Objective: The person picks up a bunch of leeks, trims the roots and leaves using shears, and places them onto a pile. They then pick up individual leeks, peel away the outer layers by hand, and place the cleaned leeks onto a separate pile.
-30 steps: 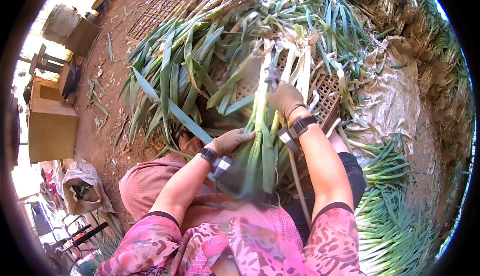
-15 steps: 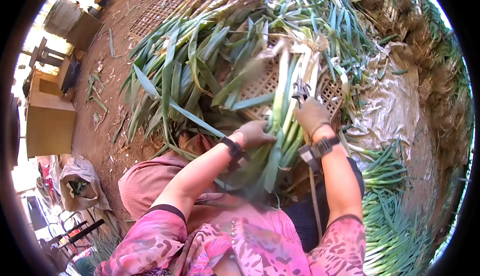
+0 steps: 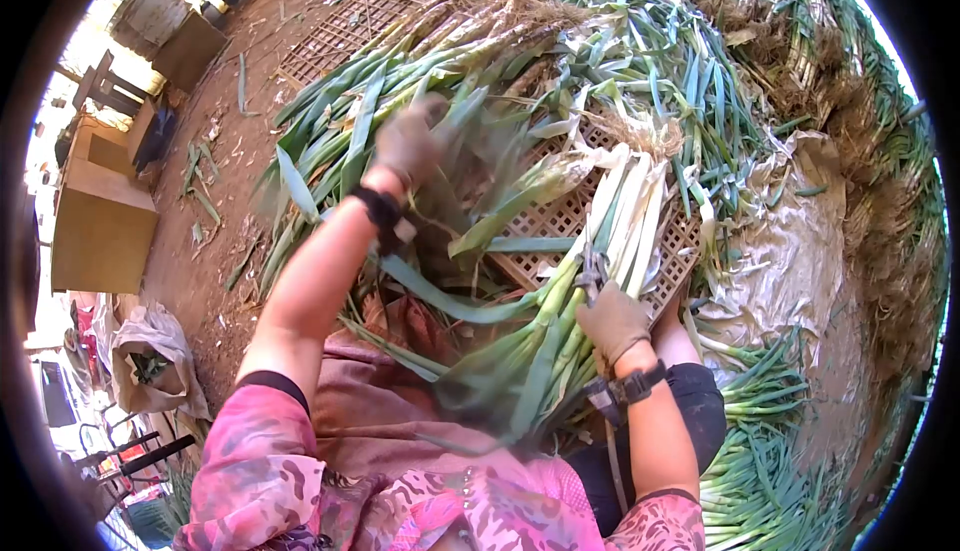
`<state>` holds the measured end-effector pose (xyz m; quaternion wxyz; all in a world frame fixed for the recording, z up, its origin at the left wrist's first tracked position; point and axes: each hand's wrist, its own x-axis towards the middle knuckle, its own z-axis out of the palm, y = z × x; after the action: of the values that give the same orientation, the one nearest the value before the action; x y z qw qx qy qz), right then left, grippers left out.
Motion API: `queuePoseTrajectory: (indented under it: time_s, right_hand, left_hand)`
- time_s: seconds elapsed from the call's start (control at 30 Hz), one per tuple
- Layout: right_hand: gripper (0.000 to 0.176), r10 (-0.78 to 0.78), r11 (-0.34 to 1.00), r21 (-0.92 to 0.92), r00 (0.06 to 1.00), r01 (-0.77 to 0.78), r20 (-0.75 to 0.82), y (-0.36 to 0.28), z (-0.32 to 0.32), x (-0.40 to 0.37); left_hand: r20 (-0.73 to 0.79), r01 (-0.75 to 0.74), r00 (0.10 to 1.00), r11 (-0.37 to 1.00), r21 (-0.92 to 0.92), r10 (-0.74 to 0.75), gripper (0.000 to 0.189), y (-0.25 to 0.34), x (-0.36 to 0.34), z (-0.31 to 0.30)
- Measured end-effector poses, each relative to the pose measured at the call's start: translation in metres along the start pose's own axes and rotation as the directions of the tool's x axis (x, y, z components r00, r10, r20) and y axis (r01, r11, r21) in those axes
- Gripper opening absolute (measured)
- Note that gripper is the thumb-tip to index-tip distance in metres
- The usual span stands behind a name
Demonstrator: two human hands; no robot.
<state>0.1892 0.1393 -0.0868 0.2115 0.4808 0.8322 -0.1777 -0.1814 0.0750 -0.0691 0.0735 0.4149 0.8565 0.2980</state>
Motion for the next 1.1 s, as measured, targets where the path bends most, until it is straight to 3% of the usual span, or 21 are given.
queuePoseTrajectory:
  time_s: [0.07,0.13,0.17,0.27,0.43,0.47,0.53,0.6,0.67,0.7,0.73,0.8,0.93,1.0,1.03,1.1]
  right_hand:
    - [0.056,0.018,1.000,0.000,1.000,-0.018,0.019,-0.007,0.000,-0.006]
    - [0.056,-0.027,0.999,-0.020,0.999,0.027,-0.040,-0.004,0.010,-0.005]
    - [0.055,-0.035,0.999,-0.011,0.997,0.034,-0.063,-0.002,0.017,-0.004]
    - [0.054,-0.032,0.999,0.015,0.996,0.034,-0.087,-0.002,0.024,-0.006]
    - [0.054,-0.033,0.993,0.106,0.996,0.042,-0.084,0.001,0.021,-0.006]
    - [0.054,-0.043,0.988,0.147,0.995,0.055,-0.086,0.004,0.021,-0.006]
    - [0.054,-0.057,0.971,0.226,0.994,0.076,-0.092,0.011,0.027,-0.006]
    - [0.049,-0.115,0.914,0.369,0.979,0.171,-0.170,0.011,0.030,-0.013]
    - [0.042,-0.156,0.809,0.563,0.985,0.171,-0.074,0.016,0.032,-0.031]
    - [0.036,-0.155,0.660,0.747,0.988,0.082,0.028,0.007,0.023,-0.055]
    - [0.037,-0.177,0.636,0.769,0.982,0.068,0.060,0.000,0.021,-0.075]
    - [0.039,-0.263,0.675,0.706,0.964,0.213,-0.039,0.004,0.052,-0.096]
    - [0.041,-0.208,0.645,0.753,0.978,0.130,0.009,0.000,0.059,-0.137]
    - [0.041,-0.196,0.657,0.738,0.980,0.157,-0.035,-0.002,0.058,-0.150]
    - [0.041,-0.194,0.706,0.685,0.979,0.180,-0.058,0.001,0.058,-0.151]
    - [0.041,-0.116,0.685,0.716,0.991,0.133,-0.073,0.006,0.059,-0.137]
  left_hand:
    - [0.043,0.067,0.995,0.915,0.398,-0.092,0.051,-0.008,0.045,-0.023]
    - [0.160,0.099,0.967,0.869,0.485,-0.199,0.060,-0.033,0.058,-0.017]
    - [0.137,0.054,0.977,0.812,0.580,-0.163,0.055,-0.034,0.059,-0.012]
    - [0.219,0.124,0.938,0.851,0.510,-0.268,0.048,-0.017,0.049,-0.001]
    - [0.353,-0.110,0.933,0.887,0.449,-0.063,0.033,0.026,-0.037,0.010]
    - [0.412,-0.061,0.905,0.925,0.375,-0.107,0.031,0.052,-0.063,0.001]
    - [0.564,-0.175,0.821,0.901,0.398,-0.090,0.029,0.069,-0.106,0.015]
    - [0.598,-0.268,0.779,0.962,0.046,0.188,0.035,0.063,-0.137,0.029]
    - [0.578,0.089,0.816,0.980,-0.181,0.033,0.044,0.080,-0.147,0.042]
    - [0.577,0.229,0.816,0.938,-0.260,-0.039,0.049,0.089,-0.147,0.047]
    - [0.586,0.303,0.805,0.914,-0.270,-0.094,0.054,0.089,-0.141,0.057]
    - [0.612,0.354,0.787,0.867,-0.350,-0.075,0.060,0.085,-0.139,0.070]
    - [0.653,0.339,0.757,0.836,-0.431,0.030,0.061,0.070,-0.157,0.087]
    - [0.716,0.282,0.697,0.929,-0.241,-0.026,0.060,0.053,-0.168,0.091]
    - [0.655,0.278,0.754,0.876,-0.394,0.055,0.055,0.026,-0.180,0.116]
    - [0.674,0.240,0.734,0.895,-0.377,0.087,0.051,0.020,-0.183,0.110]
